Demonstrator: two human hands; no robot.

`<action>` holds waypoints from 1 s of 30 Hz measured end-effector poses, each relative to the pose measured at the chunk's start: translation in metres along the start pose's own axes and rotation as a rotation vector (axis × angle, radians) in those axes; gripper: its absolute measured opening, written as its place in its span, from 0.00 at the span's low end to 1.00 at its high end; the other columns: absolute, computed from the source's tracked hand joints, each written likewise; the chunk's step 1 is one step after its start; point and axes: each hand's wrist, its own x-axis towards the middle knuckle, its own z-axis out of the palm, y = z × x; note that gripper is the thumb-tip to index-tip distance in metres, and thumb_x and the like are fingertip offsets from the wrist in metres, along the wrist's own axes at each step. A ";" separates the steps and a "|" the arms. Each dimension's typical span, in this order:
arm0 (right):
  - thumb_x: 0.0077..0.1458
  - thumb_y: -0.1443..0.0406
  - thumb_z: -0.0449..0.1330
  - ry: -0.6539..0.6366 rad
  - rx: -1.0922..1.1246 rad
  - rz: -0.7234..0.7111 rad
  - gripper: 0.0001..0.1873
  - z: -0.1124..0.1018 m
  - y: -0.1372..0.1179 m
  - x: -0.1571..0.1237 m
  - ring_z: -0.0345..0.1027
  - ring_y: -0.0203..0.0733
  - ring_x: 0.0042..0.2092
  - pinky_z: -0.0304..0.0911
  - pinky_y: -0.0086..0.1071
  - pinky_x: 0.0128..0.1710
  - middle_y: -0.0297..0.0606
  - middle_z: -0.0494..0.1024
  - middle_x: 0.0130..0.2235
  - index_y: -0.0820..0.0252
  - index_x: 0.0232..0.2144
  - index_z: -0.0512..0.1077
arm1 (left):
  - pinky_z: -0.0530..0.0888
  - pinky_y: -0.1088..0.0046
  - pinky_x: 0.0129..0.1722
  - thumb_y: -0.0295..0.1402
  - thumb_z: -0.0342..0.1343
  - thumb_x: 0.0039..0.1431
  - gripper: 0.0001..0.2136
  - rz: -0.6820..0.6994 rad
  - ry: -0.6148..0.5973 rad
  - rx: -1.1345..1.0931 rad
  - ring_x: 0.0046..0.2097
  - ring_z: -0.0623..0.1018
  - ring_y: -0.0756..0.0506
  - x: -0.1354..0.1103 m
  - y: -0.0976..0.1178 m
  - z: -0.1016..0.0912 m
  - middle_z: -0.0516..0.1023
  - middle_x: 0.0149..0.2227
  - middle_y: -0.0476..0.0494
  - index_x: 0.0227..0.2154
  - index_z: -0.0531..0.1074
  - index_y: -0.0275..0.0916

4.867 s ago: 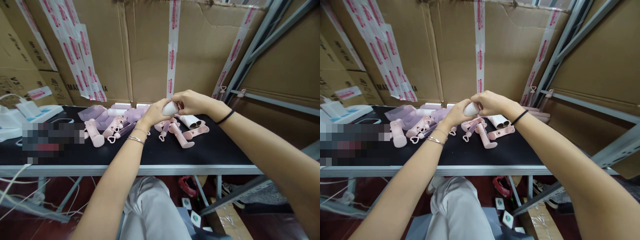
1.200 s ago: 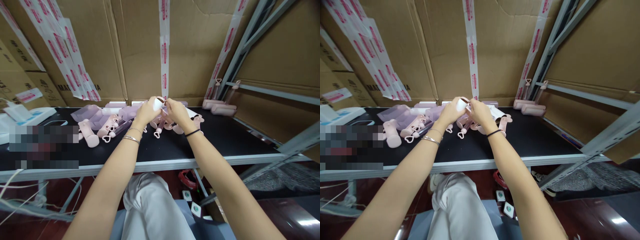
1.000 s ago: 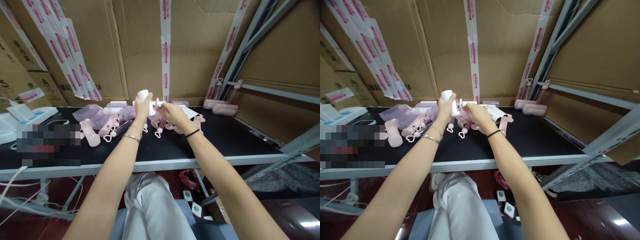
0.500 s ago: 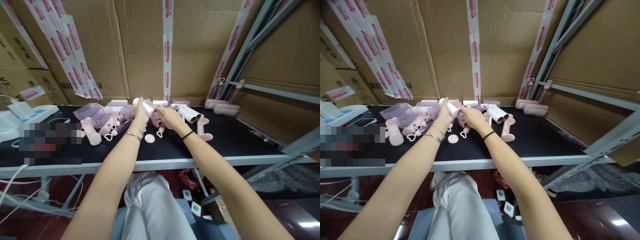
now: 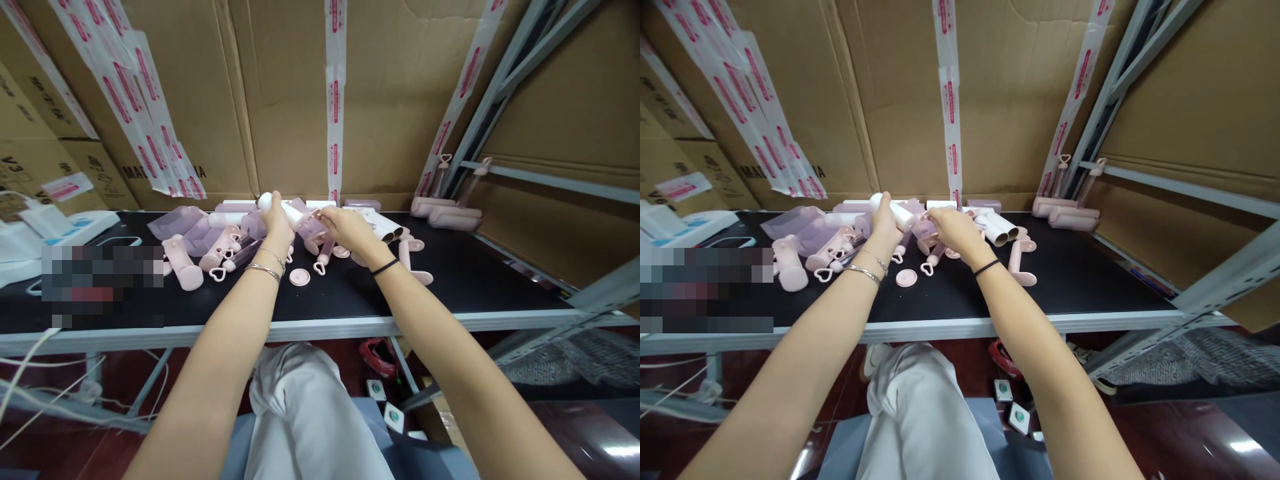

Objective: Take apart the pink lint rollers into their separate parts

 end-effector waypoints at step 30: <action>0.59 0.72 0.50 -0.122 -0.152 -0.068 0.17 0.009 -0.001 0.000 0.74 0.48 0.43 0.55 0.33 0.35 0.47 0.80 0.43 0.60 0.48 0.71 | 0.71 0.74 0.26 0.39 0.58 0.56 0.11 0.064 0.017 0.035 0.22 0.72 0.51 -0.011 -0.017 0.013 0.68 0.23 0.53 0.31 0.63 0.39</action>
